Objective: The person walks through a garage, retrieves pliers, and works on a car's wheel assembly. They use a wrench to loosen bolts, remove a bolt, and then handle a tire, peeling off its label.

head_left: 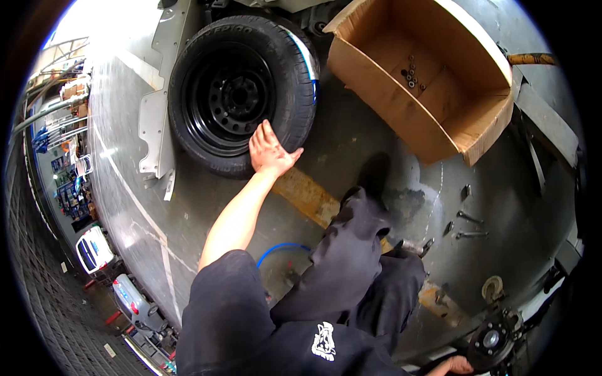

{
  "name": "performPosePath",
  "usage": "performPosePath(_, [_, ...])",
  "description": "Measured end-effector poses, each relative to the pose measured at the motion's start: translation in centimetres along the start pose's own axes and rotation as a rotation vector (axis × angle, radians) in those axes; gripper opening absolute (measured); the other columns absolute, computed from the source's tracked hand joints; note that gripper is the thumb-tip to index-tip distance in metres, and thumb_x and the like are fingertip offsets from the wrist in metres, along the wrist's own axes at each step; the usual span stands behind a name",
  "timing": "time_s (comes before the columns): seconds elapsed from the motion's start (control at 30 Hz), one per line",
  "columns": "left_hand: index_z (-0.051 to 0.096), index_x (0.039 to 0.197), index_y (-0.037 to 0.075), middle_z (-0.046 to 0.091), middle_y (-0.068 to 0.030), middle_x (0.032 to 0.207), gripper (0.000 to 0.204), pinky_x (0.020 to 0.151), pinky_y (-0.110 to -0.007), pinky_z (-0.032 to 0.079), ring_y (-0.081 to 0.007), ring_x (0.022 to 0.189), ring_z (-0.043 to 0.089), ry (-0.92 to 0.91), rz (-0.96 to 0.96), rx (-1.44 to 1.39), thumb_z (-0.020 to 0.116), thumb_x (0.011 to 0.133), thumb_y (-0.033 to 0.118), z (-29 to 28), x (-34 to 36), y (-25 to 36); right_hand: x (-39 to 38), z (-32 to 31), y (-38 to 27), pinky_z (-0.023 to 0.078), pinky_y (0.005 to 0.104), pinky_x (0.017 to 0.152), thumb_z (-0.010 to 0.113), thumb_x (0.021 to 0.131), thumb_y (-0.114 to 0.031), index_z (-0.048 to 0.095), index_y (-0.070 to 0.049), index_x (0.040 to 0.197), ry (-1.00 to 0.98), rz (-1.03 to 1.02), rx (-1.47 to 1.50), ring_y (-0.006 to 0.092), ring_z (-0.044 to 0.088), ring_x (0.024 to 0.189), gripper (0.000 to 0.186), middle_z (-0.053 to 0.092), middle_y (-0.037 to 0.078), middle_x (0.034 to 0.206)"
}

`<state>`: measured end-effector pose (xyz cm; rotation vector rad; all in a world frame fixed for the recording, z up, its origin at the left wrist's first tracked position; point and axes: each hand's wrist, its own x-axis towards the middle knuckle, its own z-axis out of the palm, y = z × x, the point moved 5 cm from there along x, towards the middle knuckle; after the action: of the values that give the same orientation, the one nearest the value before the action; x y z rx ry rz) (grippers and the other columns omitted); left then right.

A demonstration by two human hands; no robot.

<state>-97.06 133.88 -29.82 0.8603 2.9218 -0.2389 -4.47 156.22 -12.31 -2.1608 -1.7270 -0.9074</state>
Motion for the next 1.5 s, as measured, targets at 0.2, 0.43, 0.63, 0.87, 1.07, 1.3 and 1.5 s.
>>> performPosePath(0.2, [0.008,0.146,-0.008,0.029,-0.0233,0.147,0.123,0.114,-0.045,0.022,-0.0346,0.138,0.027,-0.124,0.037,0.023,0.073,0.069,0.063,0.9,0.7,-0.5,0.3,-4.0,-0.9,0.044,0.0524,0.091,0.042,0.098,-0.035,0.054,0.01,0.112,-0.252,0.645,0.036,0.0484,0.054,0.109,0.049,0.057,0.034,0.116])
performPosePath(0.43, [0.012,0.144,-0.01,0.029,-0.0288,0.144,0.116,0.112,-0.05,0.022,-0.0409,0.134,0.03,-0.109,0.134,-0.186,0.068,0.075,0.064,-0.4,0.8,-1.8,-9.1,-13.7,-29.4,0.048,0.0376,0.086,0.061,0.089,-0.013,0.06,0.008,0.112,-0.824,0.209,0.555,0.0268,0.062,0.091,0.031,0.066,0.018,0.099])
performPosePath(0.63, [0.04,0.13,-0.005,0.043,-0.0251,0.13,0.063,0.102,-0.043,0.039,-0.0414,0.115,0.048,-0.048,0.041,-0.801,0.07,0.083,0.025,-0.6,7.2,-11.0,-20.5,-24.3,-72.3,0.053,0.0372,0.082,0.066,0.089,-0.029,0.059,-0.003,0.119,-1.437,-0.712,0.996,0.0286,0.068,0.092,0.04,0.066,0.018,0.107])
performPosePath(0.87, [0.044,0.116,-0.004,0.045,-0.0249,0.115,0.038,0.09,-0.048,0.047,-0.0445,0.103,0.053,-0.275,-0.205,-0.434,0.057,0.082,0.008,5.8,13.9,-22.0,-37.5,-36.3,-106.8,0.054,0.042,0.076,0.068,0.08,-0.041,0.058,-0.002,0.108,-1.297,-1.311,0.829,0.0338,0.066,0.09,0.05,0.068,0.018,0.093])
performPosePath(1.07, [0.053,0.105,-0.002,0.047,-0.0239,0.113,0.023,0.087,-0.044,0.049,-0.0401,0.103,0.054,-0.403,-0.31,-0.461,0.053,0.083,0.006,7.2,14.8,-23.6,-46.2,-34.5,-112.9,0.054,0.0379,0.071,0.054,0.087,-0.018,0.061,-0.002,0.109,-1.116,-1.551,0.495,0.0271,0.07,0.087,0.027,0.072,0.013,0.094])
performPosePath(1.3, [0.057,0.104,0.001,0.053,-0.022,0.105,0.024,0.091,-0.044,0.047,-0.0404,0.101,0.055,-0.274,-0.284,-0.539,0.048,0.082,0.004,6.6,14.9,-23.1,-44.3,-34.7,-112.8,0.055,0.0404,0.076,0.065,0.08,-0.028,0.071,-0.007,0.099,-1.303,-1.676,0.515,0.0281,0.069,0.093,0.029,0.071,0.013,0.099])
performPosePath(1.5, [0.057,0.099,-0.004,0.062,-0.0116,0.094,0.016,0.063,-0.03,0.056,-0.0155,0.072,0.062,-0.245,-0.687,-1.417,0.062,0.084,-0.003,1.0,14.1,-20.9,-32.1,-34.5,-102.2,0.053,0.0385,0.069,0.077,0.074,-0.031,0.064,-0.002,0.094,-1.761,-0.79,1.125,0.0299,0.068,0.076,0.037,0.068,0.017,0.085])
